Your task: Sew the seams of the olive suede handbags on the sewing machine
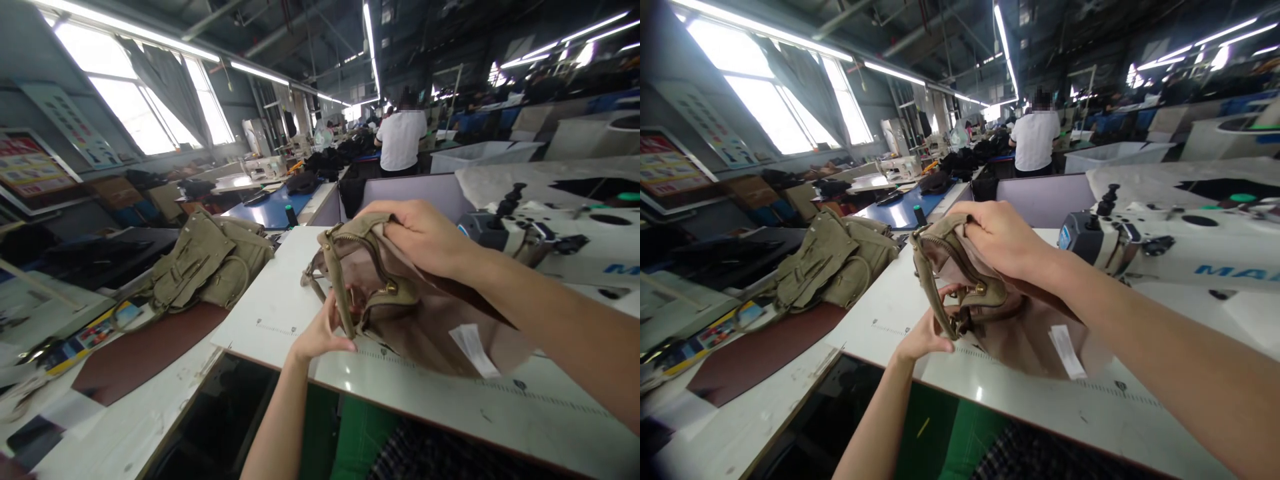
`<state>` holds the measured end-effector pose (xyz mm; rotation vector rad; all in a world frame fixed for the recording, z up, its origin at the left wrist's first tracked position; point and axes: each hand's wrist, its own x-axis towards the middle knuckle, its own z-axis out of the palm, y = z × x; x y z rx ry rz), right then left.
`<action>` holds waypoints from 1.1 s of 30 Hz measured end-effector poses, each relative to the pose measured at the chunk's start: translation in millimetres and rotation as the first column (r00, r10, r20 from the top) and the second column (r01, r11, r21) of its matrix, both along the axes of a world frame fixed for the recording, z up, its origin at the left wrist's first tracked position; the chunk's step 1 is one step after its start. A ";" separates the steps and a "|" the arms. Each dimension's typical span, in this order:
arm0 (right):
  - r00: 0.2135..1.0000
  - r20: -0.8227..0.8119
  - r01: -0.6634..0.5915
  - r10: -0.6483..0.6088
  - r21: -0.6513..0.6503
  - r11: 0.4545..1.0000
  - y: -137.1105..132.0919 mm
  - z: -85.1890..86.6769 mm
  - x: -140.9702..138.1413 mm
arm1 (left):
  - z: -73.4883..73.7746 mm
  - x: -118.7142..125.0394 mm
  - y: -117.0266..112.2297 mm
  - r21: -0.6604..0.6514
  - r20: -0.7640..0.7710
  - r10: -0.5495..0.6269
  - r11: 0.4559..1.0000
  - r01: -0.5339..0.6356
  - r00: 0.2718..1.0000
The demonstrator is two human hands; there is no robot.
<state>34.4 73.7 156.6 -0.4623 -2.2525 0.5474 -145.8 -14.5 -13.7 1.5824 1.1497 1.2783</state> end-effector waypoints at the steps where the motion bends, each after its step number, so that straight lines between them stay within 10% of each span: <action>1: 1.000 -0.016 -0.005 0.005 -0.001 1.000 -0.9 0.5 -0.7 | 8.8 -1.8 -2.9 -0.054 0.019 -0.122 0.991 0.123 0.992; 4: 0.998 -0.064 -0.012 0.011 -0.013 1.000 -3.0 0.6 -3.6 | 33.3 5.0 -7.5 -0.211 0.034 -0.434 0.877 0.431 0.900; 6: 0.994 -0.105 -0.003 -0.001 -0.036 0.999 -2.3 0.3 -3.4 | 42.3 14.6 -9.2 -0.228 0.039 -0.427 0.876 0.424 0.903; 10: 0.960 -0.267 0.067 -0.081 -0.062 0.996 4.4 0.6 9.1 | 43.4 26.6 -20.2 0.001 0.213 0.093 0.995 -0.095 0.973; 13: 0.900 -0.401 0.151 -0.171 -0.082 0.985 10.0 2.1 22.8 | 40.6 31.3 -37.4 0.219 0.364 0.335 0.876 -0.429 0.869; 16: 0.780 -0.552 0.220 -0.294 -0.197 0.955 16.0 0.3 29.3 | 38.5 40.6 -52.4 0.455 0.208 0.586 0.651 -0.607 0.783; 18: 0.726 -0.601 0.184 -0.335 -0.300 0.936 20.0 -4.2 28.8 | 36.4 46.2 -55.1 0.614 -0.065 0.725 0.570 -0.545 0.686; 21: 0.730 -0.603 0.121 -0.321 -0.347 0.930 22.6 -13.6 25.7 | 29.6 45.9 -46.5 0.683 -0.377 0.780 0.598 -0.419 0.499; 27: 0.742 -0.598 0.124 -0.302 -0.321 0.939 15.6 -21.3 24.9 | 3.0 26.2 -17.6 0.751 -0.435 0.865 0.502 -0.429 0.252; 31: 0.785 -0.549 0.127 -0.287 -0.312 0.942 11.2 -17.0 28.3 | 4.1 9.1 -6.7 0.851 -0.403 0.881 0.461 -0.253 0.249; 33: 0.789 -0.527 0.178 -0.317 -0.298 0.938 11.2 -14.5 31.9 | 17.0 -1.9 -4.2 0.823 -0.507 0.790 0.563 -0.079 0.343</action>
